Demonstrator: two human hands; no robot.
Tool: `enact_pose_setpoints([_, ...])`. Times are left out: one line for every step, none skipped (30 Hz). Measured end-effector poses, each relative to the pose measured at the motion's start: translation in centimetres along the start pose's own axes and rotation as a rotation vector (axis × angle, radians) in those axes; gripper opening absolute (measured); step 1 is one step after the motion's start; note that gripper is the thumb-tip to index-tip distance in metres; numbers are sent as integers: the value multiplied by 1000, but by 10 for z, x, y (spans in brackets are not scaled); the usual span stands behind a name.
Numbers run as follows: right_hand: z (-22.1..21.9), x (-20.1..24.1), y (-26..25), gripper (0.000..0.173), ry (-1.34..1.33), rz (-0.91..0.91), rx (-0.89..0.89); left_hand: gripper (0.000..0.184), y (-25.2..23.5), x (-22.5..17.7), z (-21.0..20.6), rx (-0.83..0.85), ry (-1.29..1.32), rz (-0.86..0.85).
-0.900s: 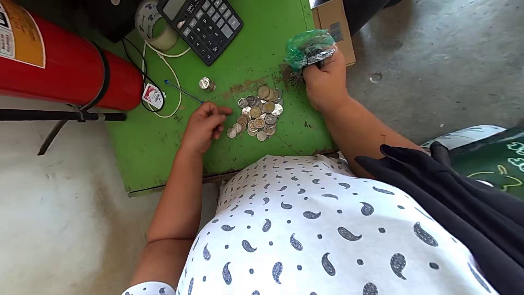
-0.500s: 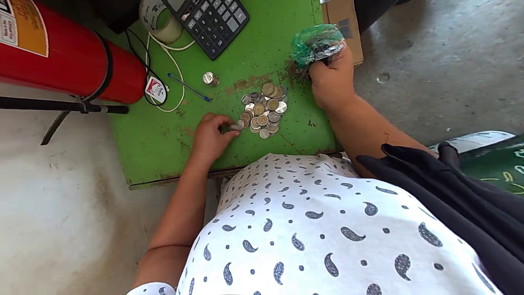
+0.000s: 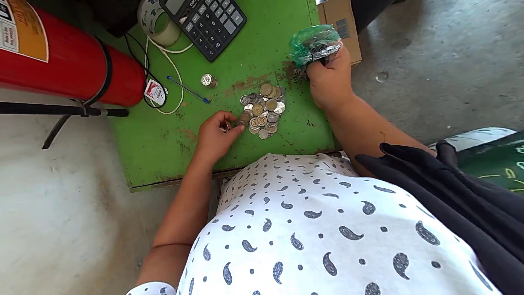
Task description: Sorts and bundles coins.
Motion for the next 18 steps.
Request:
enact_pose_setpoints([0,0,0,33,2,1,0,35,-1,0,-2,-22,-115,-7])
enact_pose_setpoints([-1,0,0,32,7,1,-1,36,-2,0,-2,-36,-191,-11])
enact_pose_setpoints([-1,0,0,32,11,2,-1,36,-3,0,0,-40,-231,-5])
enact_pose_setpoints([-1,0,0,32,18,2,-2,34,-4,0,3,-37,-244,9])
enact_pose_setpoints([-1,1,1,32,26,1,-4,33,-5,0,7,-27,-240,26])
enact_pose_setpoints([-1,1,1,32,26,-1,-5,32,-5,0,11,-18,-223,41])
enact_pose_setpoints([0,2,1,32,24,0,-4,31,-5,-1,14,-14,-198,42])
enact_pose_setpoints([0,2,1,32,21,0,-1,31,-5,-2,15,-10,-176,34])
enact_pose_setpoints([0,3,1,32,18,2,3,32,-4,-5,14,-7,-174,22])
enact_pose_setpoints([0,3,0,31,19,8,9,33,-3,-8,11,-5,-192,4])
enact_pose_setpoints([-1,4,0,31,20,12,15,35,-3,-10,7,-2,-226,-19])
enact_pose_setpoints([-1,4,0,31,21,17,18,35,-3,-12,3,3,-266,-38])
enact_pose_setpoints([-2,4,0,31,24,19,19,35,-3,-14,-2,9,-305,-51])
enact_pose_setpoints([-2,4,0,31,24,17,15,32,-4,-14,-5,11,-330,-59])
enact_pose_setpoints([-2,4,0,31,27,9,11,28,-5,-15,-7,15,-331,-57])
enact_pose_setpoints([-1,4,0,31,36,1,6,25,-7,-15,-7,23,-306,-44])
enact_pose_setpoints([-1,4,1,31,40,-1,2,23,-8,-14,-5,37,-244,-25])
enact_pose_setpoints([-1,4,1,31,38,-1,1,21,-9,-12,-3,54,-140,-10])
Point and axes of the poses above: each hand's wrist, its own y-axis away from the middle knuckle, its own z-axis out of the back of the hand, x = y × z, the point moved 1 cm from there along -y, towards the middle knuckle, and after that the axes turned 7 degrees about y, right-handed, at the moved point
